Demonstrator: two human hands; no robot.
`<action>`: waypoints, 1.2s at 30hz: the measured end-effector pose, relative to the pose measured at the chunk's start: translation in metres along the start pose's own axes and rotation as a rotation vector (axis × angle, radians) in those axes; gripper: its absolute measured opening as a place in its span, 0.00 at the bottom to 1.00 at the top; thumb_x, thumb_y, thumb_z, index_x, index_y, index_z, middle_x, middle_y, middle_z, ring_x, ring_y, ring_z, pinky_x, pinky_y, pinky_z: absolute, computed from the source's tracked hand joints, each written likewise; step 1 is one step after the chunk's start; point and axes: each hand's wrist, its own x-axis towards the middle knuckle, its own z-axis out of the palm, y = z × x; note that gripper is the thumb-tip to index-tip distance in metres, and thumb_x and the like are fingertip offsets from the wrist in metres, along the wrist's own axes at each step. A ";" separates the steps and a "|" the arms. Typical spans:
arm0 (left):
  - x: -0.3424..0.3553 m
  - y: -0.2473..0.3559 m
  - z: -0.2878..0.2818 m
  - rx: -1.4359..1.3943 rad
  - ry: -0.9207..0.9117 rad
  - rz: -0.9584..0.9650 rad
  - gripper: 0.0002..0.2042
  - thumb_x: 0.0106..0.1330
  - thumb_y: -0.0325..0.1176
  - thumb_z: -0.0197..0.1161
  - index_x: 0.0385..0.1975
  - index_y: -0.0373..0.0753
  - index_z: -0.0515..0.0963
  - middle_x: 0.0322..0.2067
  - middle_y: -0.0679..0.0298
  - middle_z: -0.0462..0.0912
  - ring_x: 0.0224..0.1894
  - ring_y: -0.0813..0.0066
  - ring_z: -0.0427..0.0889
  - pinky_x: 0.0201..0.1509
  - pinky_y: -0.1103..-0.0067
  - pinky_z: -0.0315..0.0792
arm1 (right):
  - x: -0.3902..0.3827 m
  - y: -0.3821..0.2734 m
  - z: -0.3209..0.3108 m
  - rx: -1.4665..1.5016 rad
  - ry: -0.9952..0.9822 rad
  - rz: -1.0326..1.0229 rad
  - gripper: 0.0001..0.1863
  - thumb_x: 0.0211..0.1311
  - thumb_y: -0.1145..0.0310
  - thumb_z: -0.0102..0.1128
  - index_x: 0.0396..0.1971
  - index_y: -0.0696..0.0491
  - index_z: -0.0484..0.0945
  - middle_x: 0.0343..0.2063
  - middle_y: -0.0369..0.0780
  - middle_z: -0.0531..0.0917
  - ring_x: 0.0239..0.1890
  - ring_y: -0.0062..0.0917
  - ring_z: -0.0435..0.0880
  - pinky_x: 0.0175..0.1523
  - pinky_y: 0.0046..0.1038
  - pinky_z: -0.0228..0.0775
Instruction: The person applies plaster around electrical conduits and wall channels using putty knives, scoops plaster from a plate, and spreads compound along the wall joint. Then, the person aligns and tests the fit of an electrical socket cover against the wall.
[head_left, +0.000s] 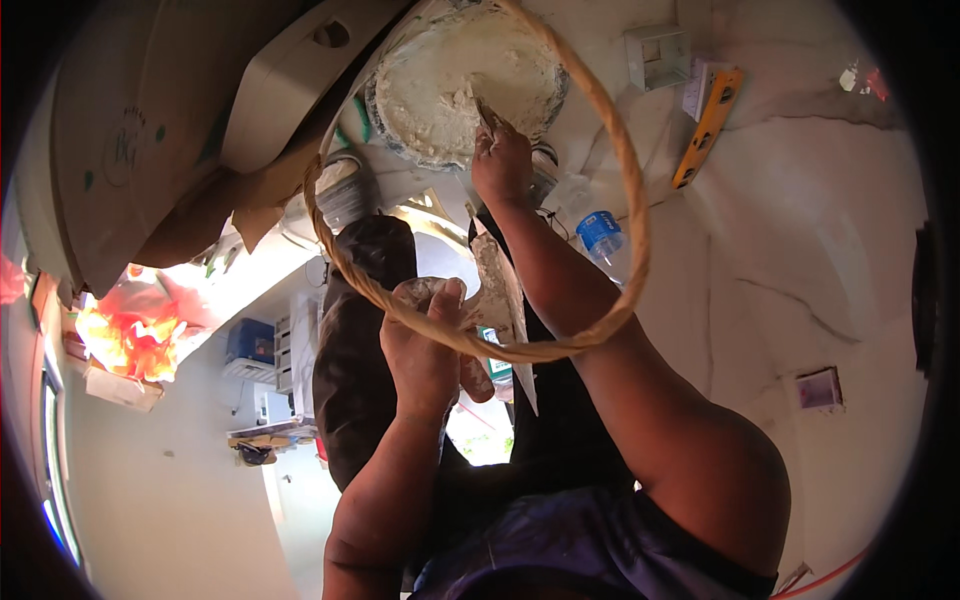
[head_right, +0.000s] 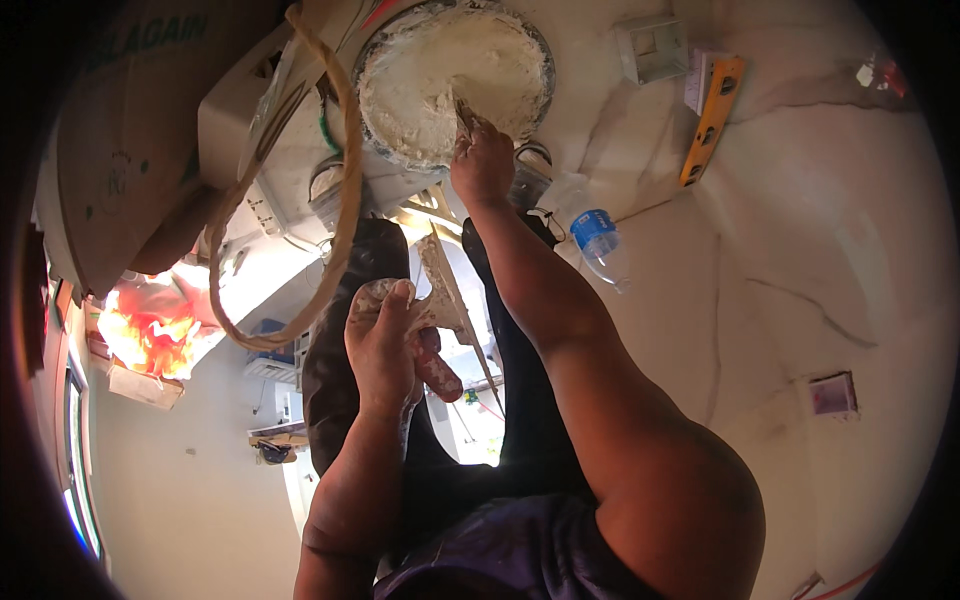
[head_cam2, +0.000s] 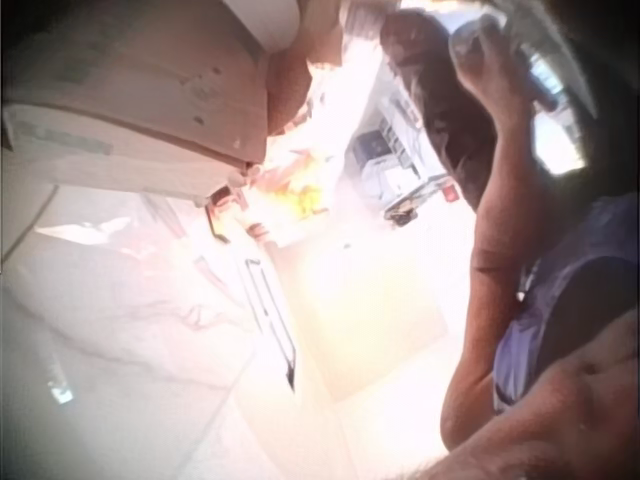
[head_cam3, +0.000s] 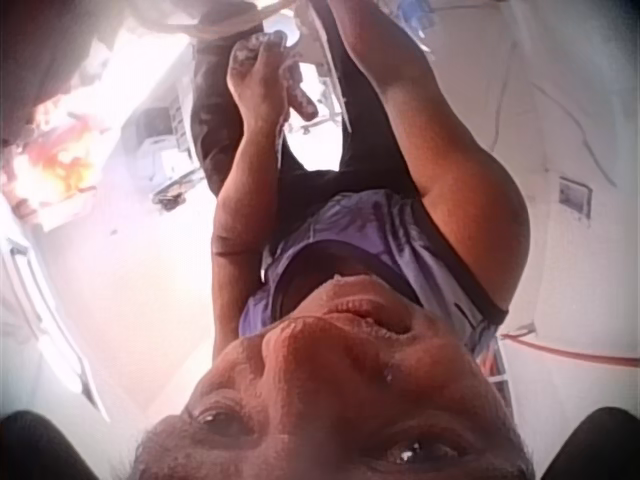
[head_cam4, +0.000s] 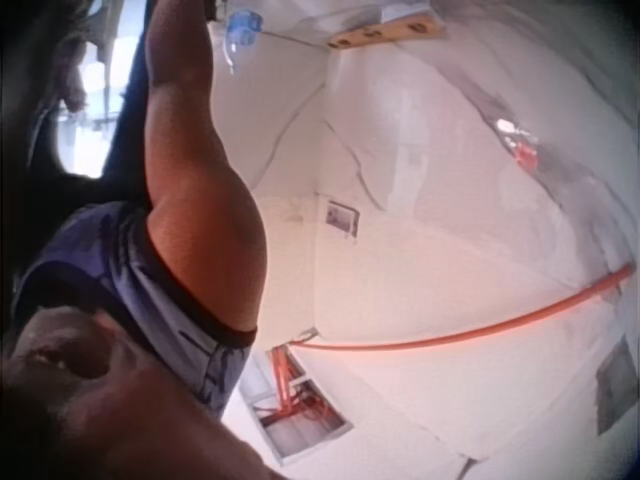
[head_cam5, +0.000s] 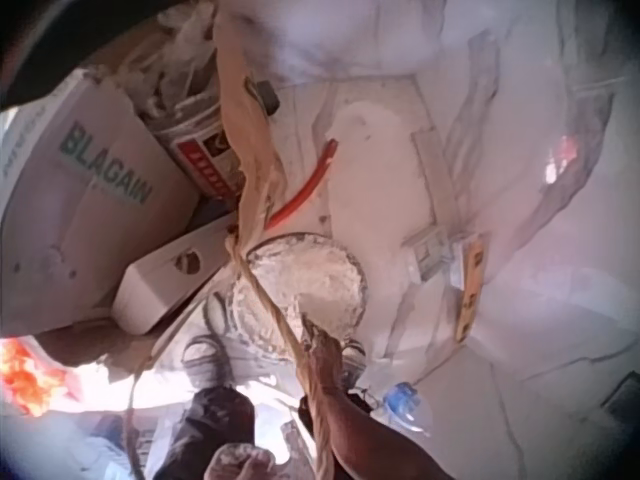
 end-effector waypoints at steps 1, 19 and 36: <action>-0.001 0.001 0.000 -0.036 0.003 -0.039 0.14 0.64 0.38 0.66 0.32 0.33 0.72 0.22 0.66 0.76 0.22 0.83 0.74 0.27 0.84 0.68 | 0.001 -0.003 0.001 -0.105 0.082 -0.093 0.19 0.54 0.70 0.58 0.49 0.48 0.79 0.48 0.43 0.80 0.48 0.38 0.78 0.52 0.38 0.70; -0.001 -0.001 0.000 -0.122 0.002 0.002 0.11 0.63 0.34 0.66 0.32 0.35 0.71 0.21 0.68 0.76 0.22 0.85 0.74 0.26 0.85 0.67 | 0.017 0.067 -0.044 -0.587 -0.285 -0.797 0.20 0.59 0.61 0.51 0.52 0.35 0.78 0.55 0.35 0.74 0.59 0.35 0.68 0.56 0.41 0.61; 0.001 -0.004 0.000 -0.009 0.012 0.032 0.12 0.63 0.35 0.65 0.31 0.33 0.74 0.24 0.67 0.76 0.25 0.84 0.72 0.30 0.84 0.67 | 0.025 0.062 -0.054 -0.598 -0.601 -0.708 0.17 0.57 0.57 0.55 0.46 0.43 0.81 0.43 0.37 0.79 0.51 0.34 0.73 0.45 0.39 0.74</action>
